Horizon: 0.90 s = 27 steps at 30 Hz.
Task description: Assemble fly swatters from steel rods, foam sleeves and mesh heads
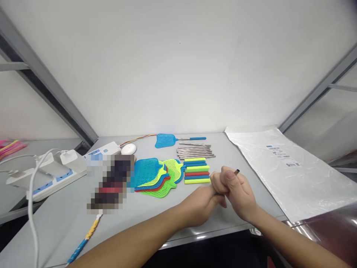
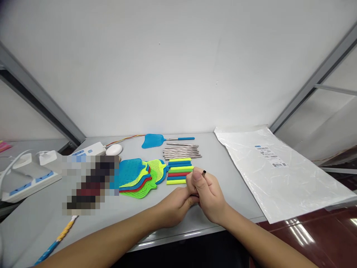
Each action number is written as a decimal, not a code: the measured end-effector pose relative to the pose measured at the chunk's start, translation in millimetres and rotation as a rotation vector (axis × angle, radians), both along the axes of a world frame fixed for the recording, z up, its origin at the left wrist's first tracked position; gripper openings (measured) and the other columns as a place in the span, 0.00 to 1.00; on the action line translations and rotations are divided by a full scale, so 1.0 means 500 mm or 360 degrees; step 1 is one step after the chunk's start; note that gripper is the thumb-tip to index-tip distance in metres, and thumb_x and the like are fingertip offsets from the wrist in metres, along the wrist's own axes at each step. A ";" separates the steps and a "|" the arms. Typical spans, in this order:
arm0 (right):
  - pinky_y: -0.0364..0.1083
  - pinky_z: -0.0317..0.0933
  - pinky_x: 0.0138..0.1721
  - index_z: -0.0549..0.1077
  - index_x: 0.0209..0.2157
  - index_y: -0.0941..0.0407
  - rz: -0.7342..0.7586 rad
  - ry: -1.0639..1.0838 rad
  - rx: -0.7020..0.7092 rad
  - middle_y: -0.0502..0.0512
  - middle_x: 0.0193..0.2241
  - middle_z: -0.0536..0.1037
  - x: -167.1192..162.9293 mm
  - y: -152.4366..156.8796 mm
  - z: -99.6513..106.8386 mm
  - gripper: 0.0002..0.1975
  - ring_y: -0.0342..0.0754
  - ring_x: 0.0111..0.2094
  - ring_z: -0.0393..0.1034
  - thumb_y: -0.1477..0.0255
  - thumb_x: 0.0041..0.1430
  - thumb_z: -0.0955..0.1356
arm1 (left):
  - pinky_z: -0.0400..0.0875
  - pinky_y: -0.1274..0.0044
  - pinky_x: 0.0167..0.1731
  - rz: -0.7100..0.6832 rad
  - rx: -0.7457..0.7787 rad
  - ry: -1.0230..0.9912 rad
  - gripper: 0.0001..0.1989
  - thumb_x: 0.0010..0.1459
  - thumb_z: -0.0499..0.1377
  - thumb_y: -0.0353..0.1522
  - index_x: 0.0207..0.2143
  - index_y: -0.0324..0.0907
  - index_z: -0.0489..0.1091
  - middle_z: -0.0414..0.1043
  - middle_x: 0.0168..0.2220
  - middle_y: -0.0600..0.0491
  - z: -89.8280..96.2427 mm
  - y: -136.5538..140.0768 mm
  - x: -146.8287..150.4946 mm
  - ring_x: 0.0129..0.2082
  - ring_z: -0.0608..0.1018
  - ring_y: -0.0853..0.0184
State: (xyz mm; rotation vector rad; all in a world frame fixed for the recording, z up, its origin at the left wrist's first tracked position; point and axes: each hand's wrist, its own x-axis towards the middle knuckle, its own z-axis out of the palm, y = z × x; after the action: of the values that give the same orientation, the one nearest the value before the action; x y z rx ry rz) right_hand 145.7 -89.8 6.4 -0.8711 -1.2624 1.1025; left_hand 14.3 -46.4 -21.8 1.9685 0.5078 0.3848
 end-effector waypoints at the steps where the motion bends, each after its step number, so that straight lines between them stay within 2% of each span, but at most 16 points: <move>1: 0.42 0.48 0.19 0.55 0.21 0.53 -0.0009 -0.0010 0.0012 0.45 0.19 0.53 -0.001 0.000 0.001 0.23 0.41 0.21 0.50 0.55 0.67 0.57 | 0.67 0.73 0.46 0.0005 0.0000 -0.0010 0.15 0.65 0.46 0.32 0.39 0.40 0.72 0.74 0.39 0.51 0.001 0.000 0.000 0.42 0.74 0.64; 11: 0.41 0.40 0.16 0.54 0.21 0.53 -0.0001 -0.0009 -0.0014 0.44 0.18 0.51 -0.009 0.007 -0.012 0.23 0.40 0.19 0.46 0.55 0.66 0.58 | 0.68 0.73 0.46 -0.0018 0.0084 -0.0133 0.15 0.64 0.45 0.28 0.37 0.38 0.72 0.75 0.39 0.50 0.011 -0.004 -0.006 0.40 0.75 0.66; 20: 0.42 0.42 0.16 0.54 0.21 0.53 0.0049 -0.0123 -0.0033 0.45 0.19 0.53 -0.004 0.001 -0.008 0.24 0.40 0.19 0.47 0.55 0.67 0.57 | 0.68 0.76 0.44 -0.0014 0.0044 -0.0155 0.15 0.65 0.46 0.29 0.34 0.38 0.72 0.75 0.38 0.51 0.010 -0.004 -0.006 0.39 0.74 0.66; 27: 0.41 0.44 0.16 0.54 0.20 0.54 0.0059 -0.0139 -0.0032 0.44 0.18 0.53 -0.001 0.007 -0.009 0.24 0.38 0.18 0.48 0.56 0.68 0.56 | 0.68 0.75 0.44 0.0001 0.0027 -0.0198 0.15 0.65 0.46 0.30 0.35 0.39 0.72 0.74 0.37 0.50 0.013 -0.005 -0.005 0.39 0.74 0.66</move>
State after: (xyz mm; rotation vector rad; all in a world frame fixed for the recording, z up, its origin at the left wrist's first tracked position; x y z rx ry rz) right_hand 145.1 -86.5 2.2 -0.9226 -1.3459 1.1184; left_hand 11.9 -48.7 -15.1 1.9463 0.4269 0.5100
